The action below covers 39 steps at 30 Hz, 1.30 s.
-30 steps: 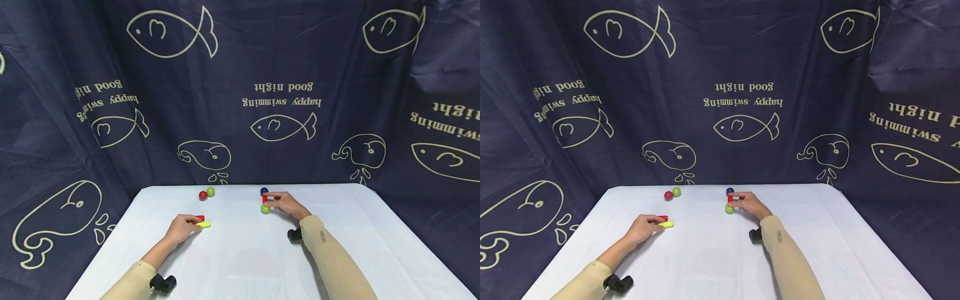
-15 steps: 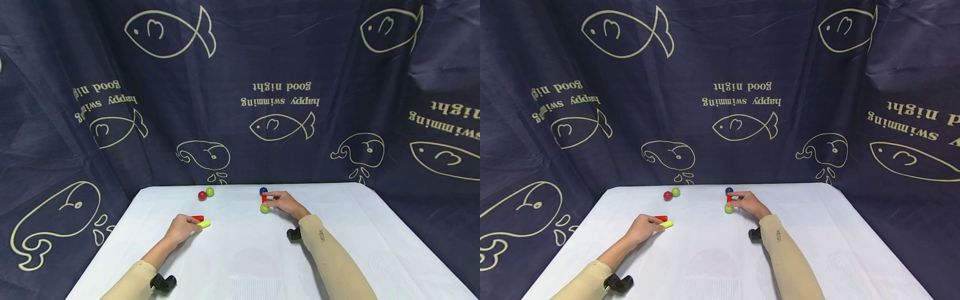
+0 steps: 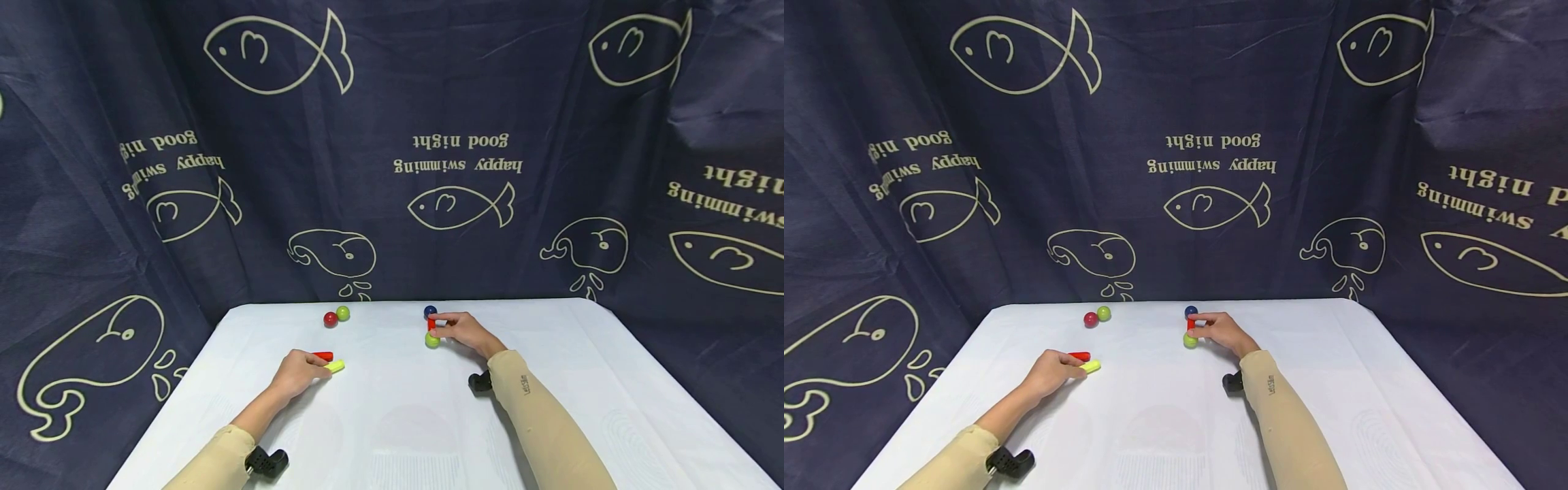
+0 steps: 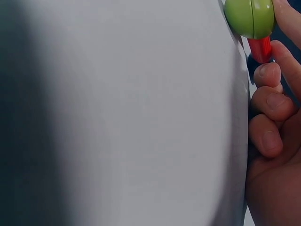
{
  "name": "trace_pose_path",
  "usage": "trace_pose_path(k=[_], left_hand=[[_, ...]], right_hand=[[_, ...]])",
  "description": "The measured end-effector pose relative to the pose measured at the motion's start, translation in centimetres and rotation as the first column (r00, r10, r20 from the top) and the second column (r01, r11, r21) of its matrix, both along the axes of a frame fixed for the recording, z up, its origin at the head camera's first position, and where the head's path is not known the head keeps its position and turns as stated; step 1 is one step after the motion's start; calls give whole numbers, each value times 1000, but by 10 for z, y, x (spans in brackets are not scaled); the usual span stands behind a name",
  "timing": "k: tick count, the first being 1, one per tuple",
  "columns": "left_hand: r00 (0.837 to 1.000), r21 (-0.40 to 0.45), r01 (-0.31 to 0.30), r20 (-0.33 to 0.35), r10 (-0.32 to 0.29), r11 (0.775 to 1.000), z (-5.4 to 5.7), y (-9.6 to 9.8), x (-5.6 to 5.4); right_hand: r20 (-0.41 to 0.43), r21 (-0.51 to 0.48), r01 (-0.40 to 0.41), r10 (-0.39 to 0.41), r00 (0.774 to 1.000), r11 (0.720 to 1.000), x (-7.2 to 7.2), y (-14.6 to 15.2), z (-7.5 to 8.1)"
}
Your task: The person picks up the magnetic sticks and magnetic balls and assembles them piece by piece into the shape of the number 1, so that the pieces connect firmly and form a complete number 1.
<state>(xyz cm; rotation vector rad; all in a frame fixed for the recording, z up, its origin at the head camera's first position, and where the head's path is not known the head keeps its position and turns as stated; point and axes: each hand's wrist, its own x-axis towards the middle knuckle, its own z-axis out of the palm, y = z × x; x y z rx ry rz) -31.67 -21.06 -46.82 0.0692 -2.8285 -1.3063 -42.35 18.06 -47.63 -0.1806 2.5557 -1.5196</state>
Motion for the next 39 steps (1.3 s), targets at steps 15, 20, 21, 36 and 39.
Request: trace_pose_path(k=[15,20,21,36,39], left_hand=[[1000,24,-3,2,3,1000,6,13,4],[1000,39,1,-5,-1,999,8,22,4],[1000,40,4,-13,-3,999,8,24,4],[1000,83,28,-7,-27,996,5,52,3],[1000,95,24,-3,-24,995,4,58,4]], right_hand=[[8,-21,0,0,1000,1000,-1,0,1],[2,-10,4,-4,1000,1000,0,0,3],[0,-7,6,-6,1000,1000,0,0,3],[4,-9,14,-14,1000,1000,-1,-1,1],[-6,-10,8,-8,1000,1000,-1,-1,0]])
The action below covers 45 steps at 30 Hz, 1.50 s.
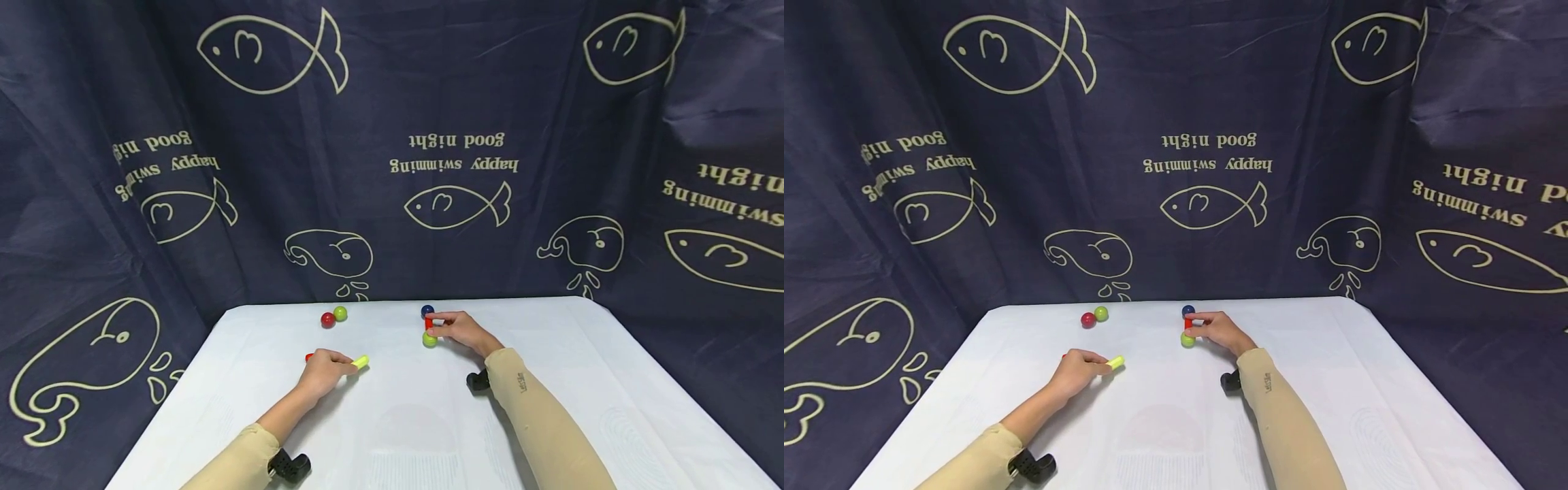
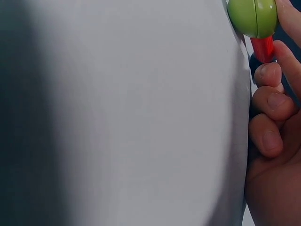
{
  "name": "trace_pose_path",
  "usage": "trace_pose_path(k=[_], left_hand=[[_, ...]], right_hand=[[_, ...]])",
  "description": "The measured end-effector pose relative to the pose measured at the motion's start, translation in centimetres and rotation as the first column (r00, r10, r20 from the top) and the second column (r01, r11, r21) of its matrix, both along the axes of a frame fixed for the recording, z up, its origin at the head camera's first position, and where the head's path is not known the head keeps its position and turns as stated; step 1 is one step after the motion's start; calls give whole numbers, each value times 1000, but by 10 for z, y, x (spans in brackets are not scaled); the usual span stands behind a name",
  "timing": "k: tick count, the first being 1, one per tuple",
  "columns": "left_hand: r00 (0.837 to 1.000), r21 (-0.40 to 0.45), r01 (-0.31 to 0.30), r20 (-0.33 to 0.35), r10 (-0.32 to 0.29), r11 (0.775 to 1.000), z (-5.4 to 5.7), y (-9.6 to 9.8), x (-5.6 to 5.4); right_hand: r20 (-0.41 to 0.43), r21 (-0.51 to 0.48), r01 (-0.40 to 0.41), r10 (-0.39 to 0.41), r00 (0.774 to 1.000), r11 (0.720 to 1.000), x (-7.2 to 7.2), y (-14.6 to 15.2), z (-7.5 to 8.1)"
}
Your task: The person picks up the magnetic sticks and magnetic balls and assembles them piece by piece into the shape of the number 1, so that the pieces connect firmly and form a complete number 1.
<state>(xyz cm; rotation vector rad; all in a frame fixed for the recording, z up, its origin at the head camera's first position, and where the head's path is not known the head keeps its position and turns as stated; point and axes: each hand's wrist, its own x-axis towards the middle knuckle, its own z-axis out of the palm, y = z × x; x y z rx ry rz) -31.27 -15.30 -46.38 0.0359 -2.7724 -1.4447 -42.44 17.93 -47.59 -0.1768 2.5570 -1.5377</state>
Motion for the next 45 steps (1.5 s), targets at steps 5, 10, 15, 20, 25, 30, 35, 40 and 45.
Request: trace_pose_path(k=[5,10,15,20,25,30,35,40,45], left_hand=[[1000,17,8,2,-8,1000,0,9,2],[999,43,31,14,-32,999,1,18,4],[998,69,51,18,-53,996,2,29,4],[998,70,60,27,-62,996,2,40,6],[997,58,57,42,-60,997,3,49,5],[997,75,64,38,-67,995,2,56,5],[996,84,66,54,-71,994,0,66,5],[996,102,65,61,-72,993,-1,76,5],[996,98,56,68,-63,994,1,85,6]], right_hand=[[-3,5,-1,1,1000,1000,-1,-1,-1],[-1,17,7,-7,1000,1000,-1,0,-2],[-7,18,2,-2,1000,1000,0,-1,0],[-4,22,1,-1,1000,1000,-1,-1,-1],[-3,28,-4,4,1000,1000,-2,-2,0],[0,28,4,-4,1000,1000,0,-2,2],[7,30,10,-10,1000,1000,1,-2,2],[2,30,5,-5,1000,1000,1,-2,2],[-7,26,8,-8,1000,1000,2,-3,2]])
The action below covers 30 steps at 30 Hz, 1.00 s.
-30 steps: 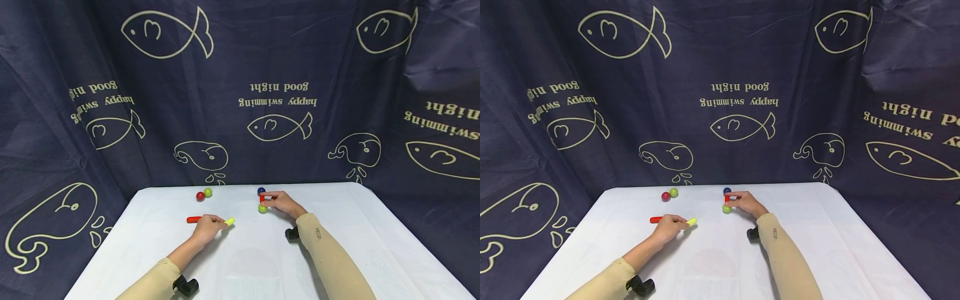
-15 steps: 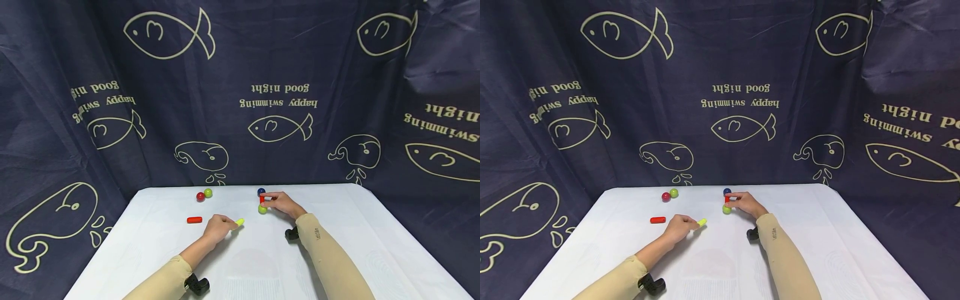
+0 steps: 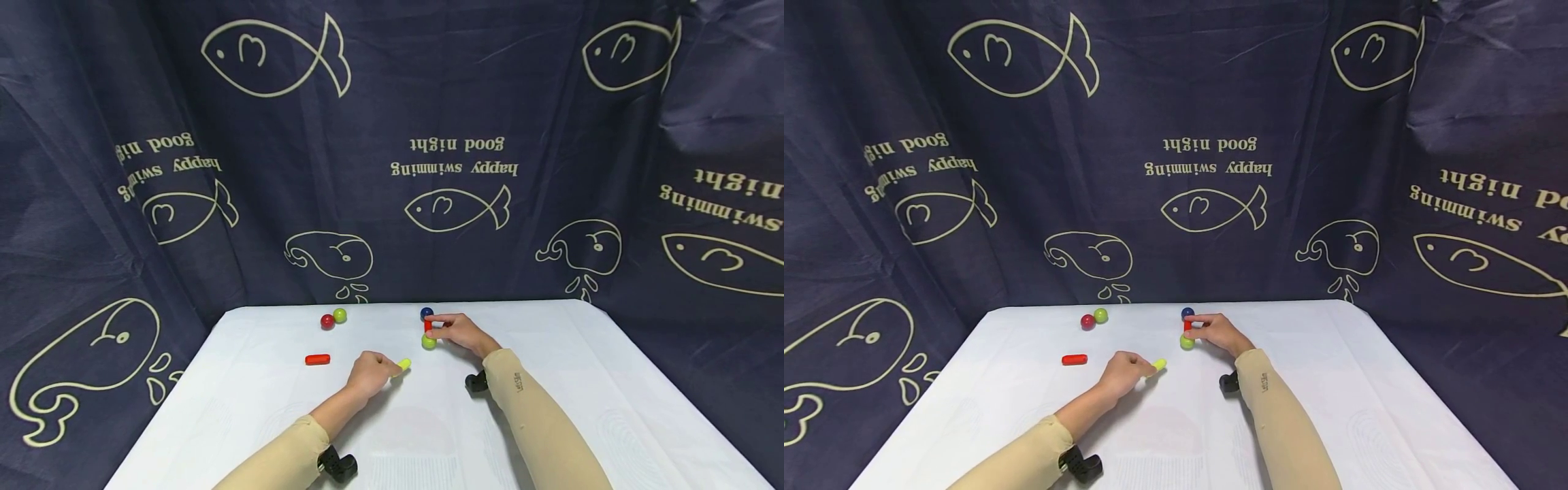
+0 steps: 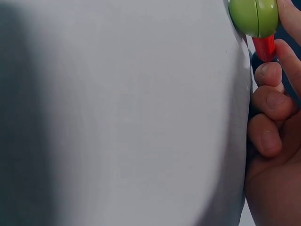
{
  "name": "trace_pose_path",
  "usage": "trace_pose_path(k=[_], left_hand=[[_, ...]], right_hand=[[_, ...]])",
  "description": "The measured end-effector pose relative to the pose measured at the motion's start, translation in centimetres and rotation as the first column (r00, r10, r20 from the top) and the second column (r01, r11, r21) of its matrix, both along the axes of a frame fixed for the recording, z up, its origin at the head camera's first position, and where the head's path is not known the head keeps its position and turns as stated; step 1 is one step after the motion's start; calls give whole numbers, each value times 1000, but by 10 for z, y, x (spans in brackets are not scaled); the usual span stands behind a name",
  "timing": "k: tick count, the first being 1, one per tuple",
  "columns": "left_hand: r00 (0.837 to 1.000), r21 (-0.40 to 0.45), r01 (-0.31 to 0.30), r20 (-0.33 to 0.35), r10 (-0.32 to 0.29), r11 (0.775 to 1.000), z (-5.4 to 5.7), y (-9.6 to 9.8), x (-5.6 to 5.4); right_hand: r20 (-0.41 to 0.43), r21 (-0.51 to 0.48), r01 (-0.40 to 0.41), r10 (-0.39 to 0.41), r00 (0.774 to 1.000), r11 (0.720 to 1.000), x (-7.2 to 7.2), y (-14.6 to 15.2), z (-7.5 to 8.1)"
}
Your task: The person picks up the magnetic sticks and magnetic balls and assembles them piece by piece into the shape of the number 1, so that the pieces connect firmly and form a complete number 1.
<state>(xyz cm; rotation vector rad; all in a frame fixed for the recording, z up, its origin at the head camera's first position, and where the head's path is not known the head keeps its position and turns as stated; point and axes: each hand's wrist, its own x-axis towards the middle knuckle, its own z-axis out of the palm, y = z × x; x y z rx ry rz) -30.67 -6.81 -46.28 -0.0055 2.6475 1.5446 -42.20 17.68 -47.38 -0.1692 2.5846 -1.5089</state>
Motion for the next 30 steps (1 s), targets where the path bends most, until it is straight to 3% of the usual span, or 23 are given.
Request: trace_pose_path(k=[10,20,30], left_hand=[[999,-43,-34,-15,33,998,-4,14,-5],[998,-175,-55,-48,48,983,-2,21,-8],[998,-216,-27,-64,13,976,-5,23,-13]], right_hand=[[4,0,2,-2,1000,1000,2,-1,1],[-6,0,-7,7,1000,1000,0,0,1],[-10,4,-11,11,1000,1000,-1,1,-1]])
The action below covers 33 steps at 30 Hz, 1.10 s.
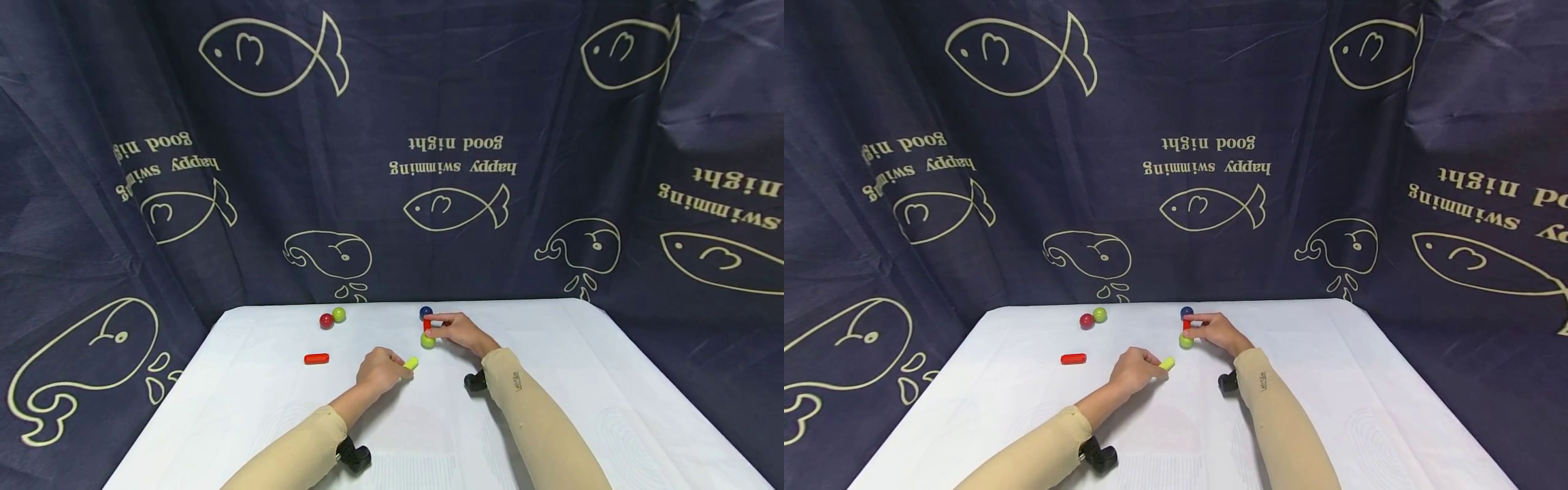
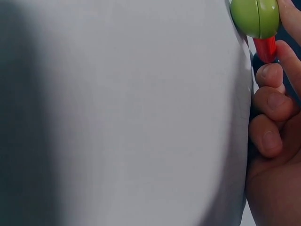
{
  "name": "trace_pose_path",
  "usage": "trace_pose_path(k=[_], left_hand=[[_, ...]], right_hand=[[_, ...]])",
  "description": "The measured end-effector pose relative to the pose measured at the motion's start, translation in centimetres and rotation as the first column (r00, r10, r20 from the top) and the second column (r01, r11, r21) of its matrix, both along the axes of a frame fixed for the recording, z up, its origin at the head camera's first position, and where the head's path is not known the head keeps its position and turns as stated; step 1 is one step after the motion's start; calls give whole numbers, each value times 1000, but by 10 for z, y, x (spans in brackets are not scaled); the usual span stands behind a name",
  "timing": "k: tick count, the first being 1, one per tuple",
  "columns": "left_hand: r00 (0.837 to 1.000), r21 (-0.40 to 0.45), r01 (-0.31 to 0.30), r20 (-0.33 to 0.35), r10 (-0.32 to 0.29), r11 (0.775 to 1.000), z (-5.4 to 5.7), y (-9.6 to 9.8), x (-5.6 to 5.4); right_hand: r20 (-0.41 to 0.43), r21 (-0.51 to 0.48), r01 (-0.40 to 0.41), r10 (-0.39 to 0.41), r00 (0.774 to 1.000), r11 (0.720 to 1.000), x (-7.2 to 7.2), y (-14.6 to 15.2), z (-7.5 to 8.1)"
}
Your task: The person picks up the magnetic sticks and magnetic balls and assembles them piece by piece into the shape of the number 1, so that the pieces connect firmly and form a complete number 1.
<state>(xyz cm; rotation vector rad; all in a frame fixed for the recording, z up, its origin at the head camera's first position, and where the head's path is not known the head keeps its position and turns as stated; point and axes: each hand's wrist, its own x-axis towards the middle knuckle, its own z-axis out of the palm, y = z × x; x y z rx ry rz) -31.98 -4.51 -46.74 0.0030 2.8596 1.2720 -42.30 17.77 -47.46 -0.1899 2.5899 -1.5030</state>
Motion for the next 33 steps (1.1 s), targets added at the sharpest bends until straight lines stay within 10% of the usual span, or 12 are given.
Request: trace_pose_path(k=[33], left_hand=[[997,45,-65,38,63,997,3,21,-6]], right_hand=[[-10,-10,2,-2,1000,1000,1,-2,0]])
